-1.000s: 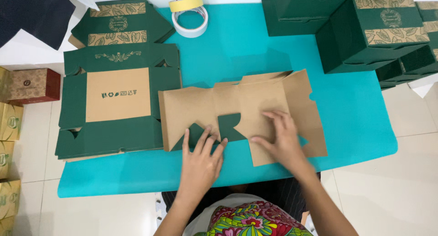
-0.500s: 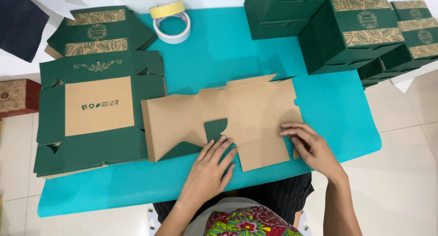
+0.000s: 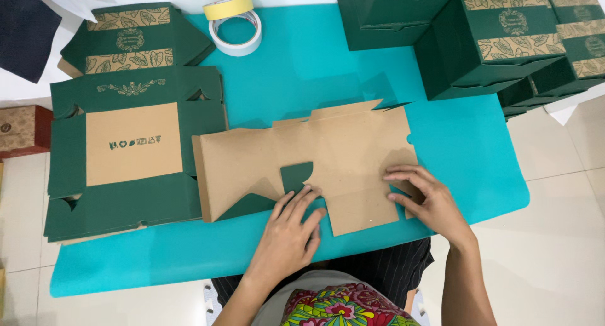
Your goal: The person assembles flat-packed cardboard boxes by folding the sides and tucking in the tabs to form a rectangular shape. They repeat this process for multiple boxes, stacking the finished ones on the table.
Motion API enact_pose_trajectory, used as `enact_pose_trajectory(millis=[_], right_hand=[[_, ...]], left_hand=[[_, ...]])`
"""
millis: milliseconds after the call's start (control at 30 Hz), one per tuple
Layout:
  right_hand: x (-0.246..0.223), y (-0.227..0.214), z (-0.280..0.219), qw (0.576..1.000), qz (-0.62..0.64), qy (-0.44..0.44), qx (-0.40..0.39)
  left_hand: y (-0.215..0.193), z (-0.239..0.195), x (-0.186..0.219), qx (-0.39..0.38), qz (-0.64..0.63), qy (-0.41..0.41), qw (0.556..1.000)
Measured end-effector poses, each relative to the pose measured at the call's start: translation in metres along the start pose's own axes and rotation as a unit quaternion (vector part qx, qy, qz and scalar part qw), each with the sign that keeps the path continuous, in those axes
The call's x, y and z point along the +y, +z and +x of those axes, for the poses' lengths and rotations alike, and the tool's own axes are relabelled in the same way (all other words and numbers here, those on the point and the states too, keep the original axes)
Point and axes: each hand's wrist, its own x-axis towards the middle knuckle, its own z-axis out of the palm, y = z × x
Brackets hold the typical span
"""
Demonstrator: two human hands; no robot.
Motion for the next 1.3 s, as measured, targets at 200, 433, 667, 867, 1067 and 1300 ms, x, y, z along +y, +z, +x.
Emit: enact_pose_trajectory(millis=[200,433,667,867,1067,1300], right_hand=[[0.004,-0.005,0.001,1.000,0.012,-0.021,-0.011],[0.010,-0.007,0.001,0.997,0.031,-0.068,-0.023],[0.013,0.010,0.000,0.997,-0.025,-0.043,0.066],[-0.007,0.017,-0.011,0.992,-0.085,-0.052,0.079],[-0.019,0.033,-0.019,0.960,-0.234,-0.123,0.090],[-0.018,0.045,-0.027,0.943,-0.285,-0.143,0.097]], left_hand=[[-0.001,-0.003,-0.002,-0.011,-0.038,-0.004,0.999],[0.002,0.001,0.002,0.004,-0.023,-0.016,1.000],[0.036,0.007,0.011,0.016,0.209,-0.054,0.976],[0.037,0.015,0.016,0.006,0.260,-0.051,0.964],[0.049,0.017,0.011,0.010,0.287,0.031,0.957],[0.065,0.033,0.020,0.011,0.249,0.056,0.967]])
